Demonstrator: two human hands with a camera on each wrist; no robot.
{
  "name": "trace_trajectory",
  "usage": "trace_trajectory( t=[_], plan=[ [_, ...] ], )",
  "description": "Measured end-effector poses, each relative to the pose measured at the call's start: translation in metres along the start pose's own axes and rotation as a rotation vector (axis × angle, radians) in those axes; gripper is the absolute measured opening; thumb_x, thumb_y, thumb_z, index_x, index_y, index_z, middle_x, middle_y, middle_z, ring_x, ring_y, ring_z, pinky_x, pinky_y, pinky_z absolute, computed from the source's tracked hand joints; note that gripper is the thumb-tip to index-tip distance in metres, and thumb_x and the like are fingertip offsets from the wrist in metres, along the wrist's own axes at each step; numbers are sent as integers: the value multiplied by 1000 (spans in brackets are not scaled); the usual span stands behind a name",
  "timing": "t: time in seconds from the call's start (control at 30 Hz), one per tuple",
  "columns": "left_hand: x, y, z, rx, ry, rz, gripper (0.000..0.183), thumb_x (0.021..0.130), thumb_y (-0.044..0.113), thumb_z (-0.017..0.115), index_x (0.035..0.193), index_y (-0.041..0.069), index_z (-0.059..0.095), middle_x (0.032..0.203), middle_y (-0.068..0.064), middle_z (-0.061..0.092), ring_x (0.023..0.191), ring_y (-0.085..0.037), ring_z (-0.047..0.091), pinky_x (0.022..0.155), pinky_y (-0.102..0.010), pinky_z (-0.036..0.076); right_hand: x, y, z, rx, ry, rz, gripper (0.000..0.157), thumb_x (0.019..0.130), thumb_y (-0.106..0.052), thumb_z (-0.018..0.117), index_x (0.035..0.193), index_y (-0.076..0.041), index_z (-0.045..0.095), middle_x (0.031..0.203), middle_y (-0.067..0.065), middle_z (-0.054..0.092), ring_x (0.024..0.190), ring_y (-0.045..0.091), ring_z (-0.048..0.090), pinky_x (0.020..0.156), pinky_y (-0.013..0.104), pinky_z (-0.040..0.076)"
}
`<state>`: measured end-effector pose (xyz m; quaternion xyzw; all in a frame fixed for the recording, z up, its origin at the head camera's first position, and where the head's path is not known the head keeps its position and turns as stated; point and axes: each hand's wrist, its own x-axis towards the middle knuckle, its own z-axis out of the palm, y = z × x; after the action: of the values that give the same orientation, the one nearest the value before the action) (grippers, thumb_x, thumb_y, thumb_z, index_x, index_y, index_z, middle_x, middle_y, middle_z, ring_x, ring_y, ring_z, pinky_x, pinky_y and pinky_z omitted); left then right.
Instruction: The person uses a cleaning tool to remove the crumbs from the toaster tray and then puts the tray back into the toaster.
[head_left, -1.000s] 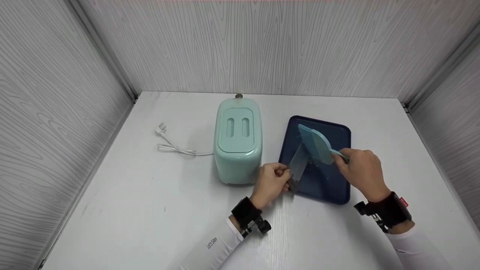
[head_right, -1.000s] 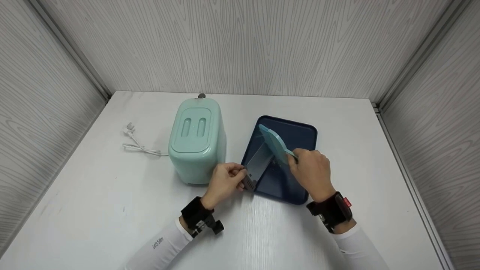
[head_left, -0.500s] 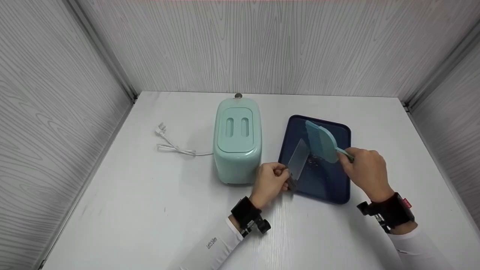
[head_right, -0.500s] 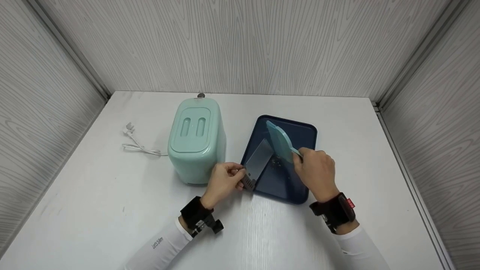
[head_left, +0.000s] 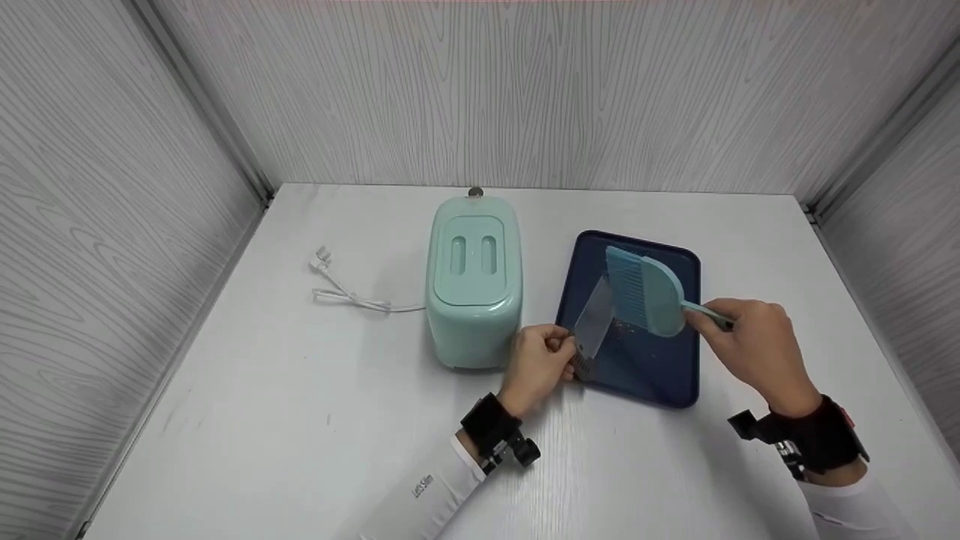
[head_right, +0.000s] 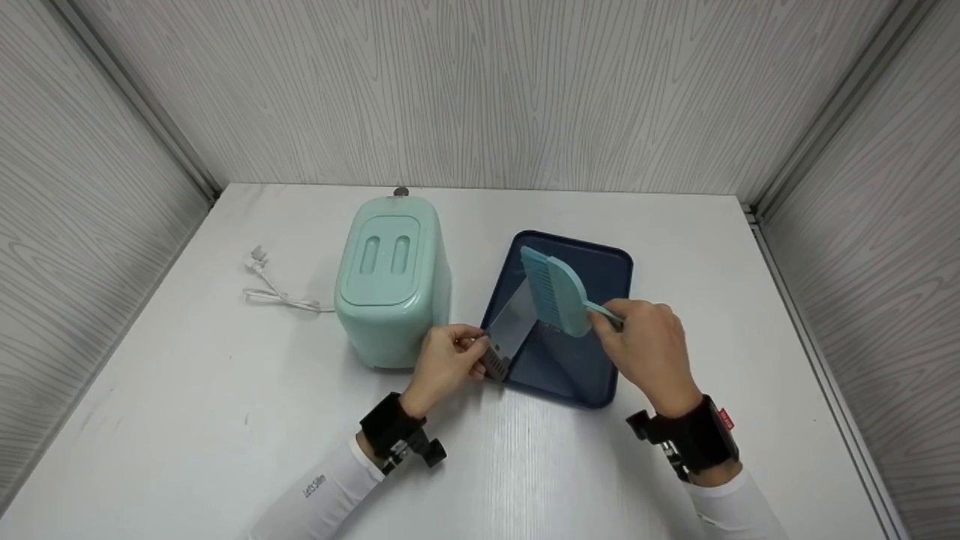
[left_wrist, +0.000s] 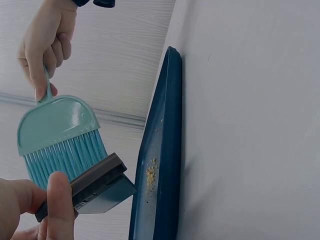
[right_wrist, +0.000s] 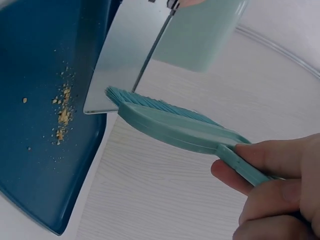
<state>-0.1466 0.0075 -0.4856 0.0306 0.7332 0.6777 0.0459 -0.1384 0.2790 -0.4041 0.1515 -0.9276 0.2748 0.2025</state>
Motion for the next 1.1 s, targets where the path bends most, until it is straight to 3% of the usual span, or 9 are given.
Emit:
trace_trajectory(
  t=[0.23, 0.5, 0.73, 1.1],
  plan=[
    [0, 0, 0, 8, -4, -8, 15, 97, -2, 65, 107, -12, 71, 74, -1, 60, 51, -7, 61, 50, -26, 62, -3, -6, -9, 80, -92, 18, 15, 91, -17, 82, 78, -10, 79, 55, -12, 40, 50, 4, 36, 44, 20, 27],
    [-1, 0, 0, 13, -1, 4, 11, 98, -1, 65, 103, -8, 72, 72, -2, 61, 50, -8, 62, 50, -27, 62, -4, -12, -11, 138, -191, 52, 11, 91, -18, 81, 86, -9, 83, 59, -10, 53, 53, 4, 38, 44, 18, 31],
    [0, 0, 0, 21, 0, 7, 9, 98, 0, 66, 100, -5, 73, 71, -1, 60, 50, -9, 62, 50, -28, 63, -5, -17, -6, 168, -241, 35, 9, 92, -17, 80, 86, -10, 82, 59, -12, 41, 51, 3, 33, 43, 20, 28],
    [0, -1, 0, 43, -1, 13, 9, 98, 1, 66, 101, -5, 73, 71, -1, 60, 51, -9, 61, 49, -26, 61, -3, -21, 0, 89, -262, -56, 16, 92, -16, 80, 77, -17, 76, 59, -15, 37, 52, -1, 30, 47, 17, 28]
  ],
)
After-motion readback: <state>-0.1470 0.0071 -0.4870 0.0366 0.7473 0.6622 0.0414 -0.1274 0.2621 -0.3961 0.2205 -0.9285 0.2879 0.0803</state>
